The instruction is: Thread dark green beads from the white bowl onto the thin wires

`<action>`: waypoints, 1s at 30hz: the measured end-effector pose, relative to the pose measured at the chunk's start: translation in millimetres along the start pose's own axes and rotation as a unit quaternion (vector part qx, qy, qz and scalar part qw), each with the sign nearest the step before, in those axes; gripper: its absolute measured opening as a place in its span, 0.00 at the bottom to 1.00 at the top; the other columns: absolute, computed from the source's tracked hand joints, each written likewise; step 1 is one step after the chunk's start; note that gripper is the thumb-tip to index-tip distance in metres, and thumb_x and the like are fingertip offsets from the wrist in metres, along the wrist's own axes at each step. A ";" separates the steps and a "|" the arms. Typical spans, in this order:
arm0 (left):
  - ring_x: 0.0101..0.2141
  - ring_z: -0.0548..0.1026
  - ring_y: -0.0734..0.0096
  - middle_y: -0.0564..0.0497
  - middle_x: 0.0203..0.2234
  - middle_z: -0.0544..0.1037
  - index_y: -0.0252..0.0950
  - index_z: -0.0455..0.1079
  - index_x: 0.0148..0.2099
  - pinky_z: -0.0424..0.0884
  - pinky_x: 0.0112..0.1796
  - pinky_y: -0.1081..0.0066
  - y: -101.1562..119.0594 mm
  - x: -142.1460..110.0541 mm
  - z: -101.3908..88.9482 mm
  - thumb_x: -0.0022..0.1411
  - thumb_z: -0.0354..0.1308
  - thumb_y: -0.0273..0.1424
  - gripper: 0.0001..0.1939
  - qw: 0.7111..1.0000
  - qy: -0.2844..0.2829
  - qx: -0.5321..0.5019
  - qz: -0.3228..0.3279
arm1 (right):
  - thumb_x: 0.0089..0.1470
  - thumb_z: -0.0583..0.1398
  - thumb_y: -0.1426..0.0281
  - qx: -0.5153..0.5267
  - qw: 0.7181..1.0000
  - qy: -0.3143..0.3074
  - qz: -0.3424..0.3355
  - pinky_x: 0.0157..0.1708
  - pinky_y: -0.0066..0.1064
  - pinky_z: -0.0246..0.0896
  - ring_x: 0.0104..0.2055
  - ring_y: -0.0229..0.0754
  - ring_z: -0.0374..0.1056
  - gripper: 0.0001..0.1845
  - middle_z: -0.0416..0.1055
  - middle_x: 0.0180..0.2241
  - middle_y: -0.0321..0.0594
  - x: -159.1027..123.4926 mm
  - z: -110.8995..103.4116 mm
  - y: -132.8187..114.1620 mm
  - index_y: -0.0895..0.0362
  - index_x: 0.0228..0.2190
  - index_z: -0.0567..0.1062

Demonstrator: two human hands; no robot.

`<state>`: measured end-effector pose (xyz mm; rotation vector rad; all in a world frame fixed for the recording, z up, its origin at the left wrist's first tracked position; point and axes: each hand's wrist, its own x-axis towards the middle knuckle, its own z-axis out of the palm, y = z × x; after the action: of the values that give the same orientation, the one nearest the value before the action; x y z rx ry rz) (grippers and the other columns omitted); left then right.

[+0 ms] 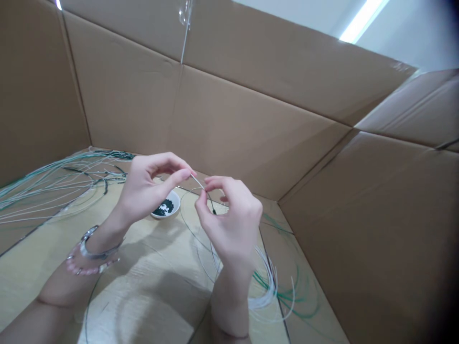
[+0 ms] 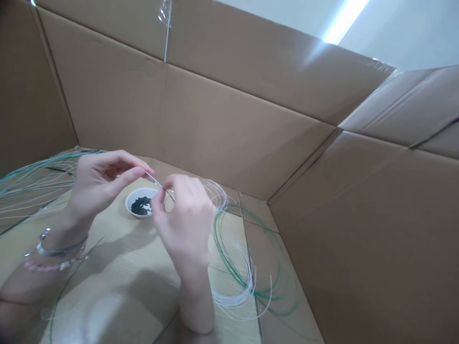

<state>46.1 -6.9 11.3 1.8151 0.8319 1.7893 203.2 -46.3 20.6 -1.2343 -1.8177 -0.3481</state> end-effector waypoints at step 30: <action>0.25 0.73 0.70 0.50 0.22 0.75 0.29 0.73 0.28 0.69 0.29 0.71 -95.4 23.6 -2.8 0.52 0.65 0.32 0.10 0.802 -0.486 0.270 -0.220 | 0.60 0.54 0.68 0.316 0.947 0.001 0.061 0.23 0.21 0.55 0.24 0.29 0.62 0.06 0.64 0.23 0.29 13.4 25.8 10.0 0.56 0.31 0.66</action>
<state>33.0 77.3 -37.7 2.2346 1.2026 0.1837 197.1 -16.9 14.1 -0.8770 -1.6483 0.2916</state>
